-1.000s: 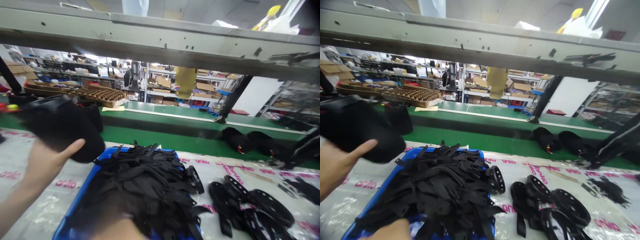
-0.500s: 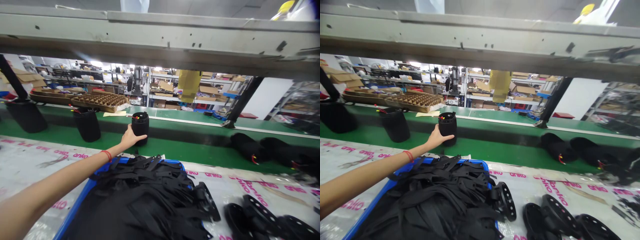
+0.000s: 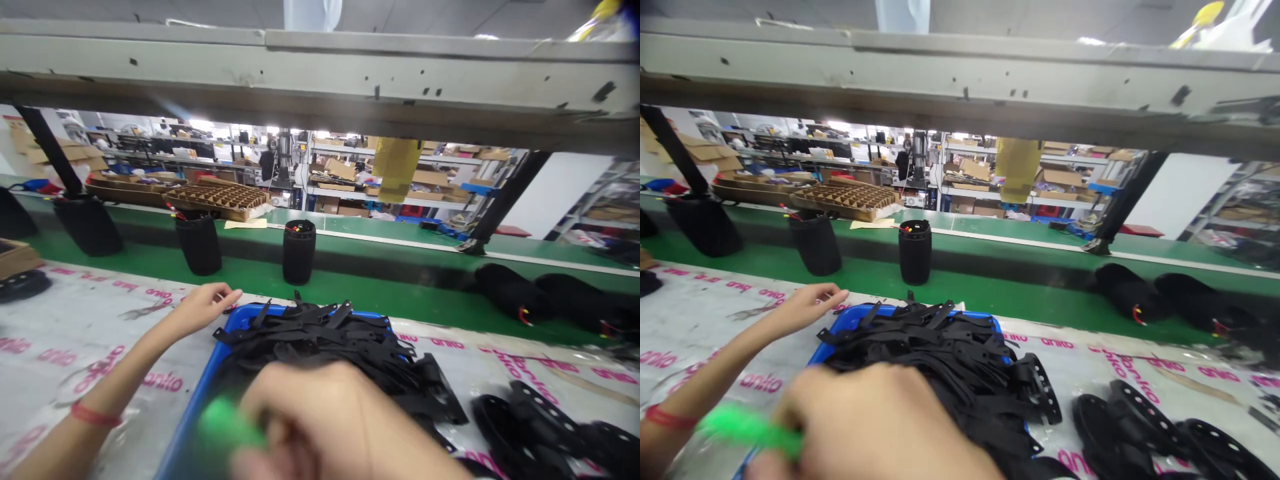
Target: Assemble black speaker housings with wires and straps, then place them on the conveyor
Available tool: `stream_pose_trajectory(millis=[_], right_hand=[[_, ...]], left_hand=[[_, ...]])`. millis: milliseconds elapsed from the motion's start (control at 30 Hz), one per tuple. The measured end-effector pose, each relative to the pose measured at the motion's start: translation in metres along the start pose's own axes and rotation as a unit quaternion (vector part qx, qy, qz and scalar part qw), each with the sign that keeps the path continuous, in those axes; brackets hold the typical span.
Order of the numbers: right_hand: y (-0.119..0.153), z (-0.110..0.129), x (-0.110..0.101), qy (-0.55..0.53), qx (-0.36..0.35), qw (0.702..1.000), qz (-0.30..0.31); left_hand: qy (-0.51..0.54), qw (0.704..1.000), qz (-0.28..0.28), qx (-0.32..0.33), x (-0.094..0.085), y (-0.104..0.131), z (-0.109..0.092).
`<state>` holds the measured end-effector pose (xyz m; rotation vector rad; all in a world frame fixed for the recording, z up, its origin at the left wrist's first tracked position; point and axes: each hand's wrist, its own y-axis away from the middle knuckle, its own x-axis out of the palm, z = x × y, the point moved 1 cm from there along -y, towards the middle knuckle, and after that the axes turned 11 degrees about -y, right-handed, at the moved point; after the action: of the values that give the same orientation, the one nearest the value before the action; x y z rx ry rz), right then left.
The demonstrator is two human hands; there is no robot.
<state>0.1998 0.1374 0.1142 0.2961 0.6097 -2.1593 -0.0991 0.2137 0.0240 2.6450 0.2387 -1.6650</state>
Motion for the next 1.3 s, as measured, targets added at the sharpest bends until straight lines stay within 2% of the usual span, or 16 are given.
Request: stream_pose_trajectory(millis=[67,167,233,300,400,533,600,700,767,933,1100,1167,1233,1300], right_hand=[[-0.006,0.004,-0.01,-0.046,0.024,0.997,-0.06],[-0.01,0.002,-0.031,-0.089,-0.008,0.973,-0.211],[-0.009,-0.003,-0.043,-0.088,-0.029,0.954,-0.285],[-0.006,-0.008,-0.05,-0.102,-0.037,0.941,-0.32],[-0.004,-0.01,-0.052,-0.139,-0.047,0.942,-0.301],[-0.006,-0.009,-0.047,-0.187,-0.039,0.942,-0.277],[-0.007,-0.007,-0.043,-0.219,-0.023,0.933,-0.283],[-0.007,-0.003,-0.038,-0.271,0.005,0.914,-0.302],[-0.005,0.0,-0.036,-0.277,0.019,0.909,-0.31],[-0.005,0.003,-0.036,-0.314,0.005,0.896,-0.313],[-0.005,-0.001,-0.039,-0.271,0.047,0.935,-0.225],[-0.004,0.0,-0.038,-0.215,0.074,0.954,-0.198],[-0.001,0.003,-0.036,-0.133,0.109,0.971,-0.169],[0.001,0.005,-0.031,-0.048,0.15,0.977,-0.143]], left_hand=[[-0.022,0.997,0.069,0.019,-0.002,0.01,0.011],[-0.026,0.986,0.158,0.036,-0.008,0.016,0.017],[-0.02,0.982,0.185,0.035,-0.014,0.02,0.016],[-0.009,0.98,0.194,0.037,-0.018,0.025,0.013],[-0.005,0.982,0.186,0.036,-0.016,0.031,0.007],[-0.046,0.985,0.161,0.033,-0.008,0.027,0.004],[-0.065,0.99,0.12,0.045,-0.009,0.023,0.002],[-0.096,0.994,0.021,0.044,-0.015,0.021,0.002],[-0.123,0.992,-0.011,0.032,-0.016,0.022,0.002],[-0.2,0.977,0.053,0.048,0.003,0.024,-0.002],[-0.262,0.963,0.031,0.056,0.008,0.028,-0.015],[-0.25,0.965,-0.02,0.073,0.002,0.033,-0.023],[-0.226,0.963,-0.109,0.097,-0.006,0.043,-0.032],[-0.193,0.948,-0.217,0.129,-0.014,0.057,-0.043]])
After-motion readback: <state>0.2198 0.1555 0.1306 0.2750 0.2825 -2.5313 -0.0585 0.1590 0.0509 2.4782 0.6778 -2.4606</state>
